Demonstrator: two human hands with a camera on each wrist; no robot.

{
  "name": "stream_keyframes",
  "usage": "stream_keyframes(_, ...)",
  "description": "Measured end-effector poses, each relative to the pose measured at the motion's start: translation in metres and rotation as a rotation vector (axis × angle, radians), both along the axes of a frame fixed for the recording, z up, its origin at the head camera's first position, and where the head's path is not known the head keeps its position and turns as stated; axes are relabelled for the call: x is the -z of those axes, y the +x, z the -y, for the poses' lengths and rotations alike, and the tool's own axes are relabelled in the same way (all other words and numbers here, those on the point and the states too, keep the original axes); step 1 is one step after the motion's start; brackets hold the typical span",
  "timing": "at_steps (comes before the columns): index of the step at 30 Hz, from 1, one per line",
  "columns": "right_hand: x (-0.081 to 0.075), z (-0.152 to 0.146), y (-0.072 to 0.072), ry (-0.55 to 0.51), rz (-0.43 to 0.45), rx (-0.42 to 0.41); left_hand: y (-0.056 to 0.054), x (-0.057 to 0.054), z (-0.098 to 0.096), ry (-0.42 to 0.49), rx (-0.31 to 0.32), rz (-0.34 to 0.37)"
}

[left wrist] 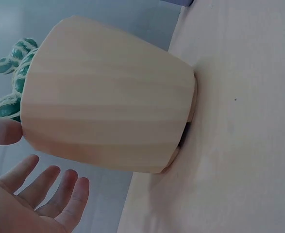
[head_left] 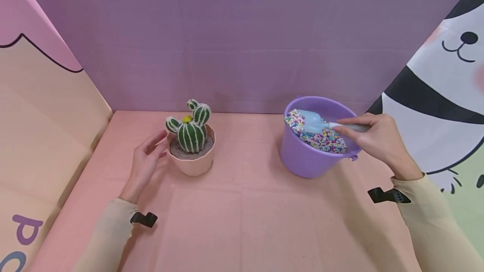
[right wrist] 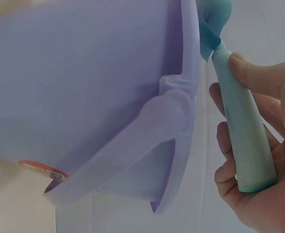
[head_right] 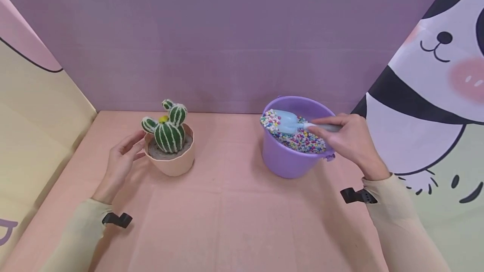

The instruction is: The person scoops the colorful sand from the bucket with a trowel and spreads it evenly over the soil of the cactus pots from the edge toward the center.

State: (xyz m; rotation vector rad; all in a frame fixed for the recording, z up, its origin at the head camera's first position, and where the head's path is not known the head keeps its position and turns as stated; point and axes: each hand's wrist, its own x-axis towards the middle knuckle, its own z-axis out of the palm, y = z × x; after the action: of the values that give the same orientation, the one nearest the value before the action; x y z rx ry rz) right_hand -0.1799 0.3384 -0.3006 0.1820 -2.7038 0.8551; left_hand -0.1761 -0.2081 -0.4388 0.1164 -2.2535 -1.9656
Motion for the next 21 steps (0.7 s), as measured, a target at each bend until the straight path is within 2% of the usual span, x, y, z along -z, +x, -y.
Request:
stream_keyframes(12,-0.002,0.005,-0.002,-0.009,0.019,-0.001,-0.002,0.003,-0.004,0.005,0.021,-0.012)
stream_keyframes(21,-0.002,0.014,-0.009,-0.016,-0.029,-0.04,-0.002,0.004,-0.003,0.01,0.036,-0.01)
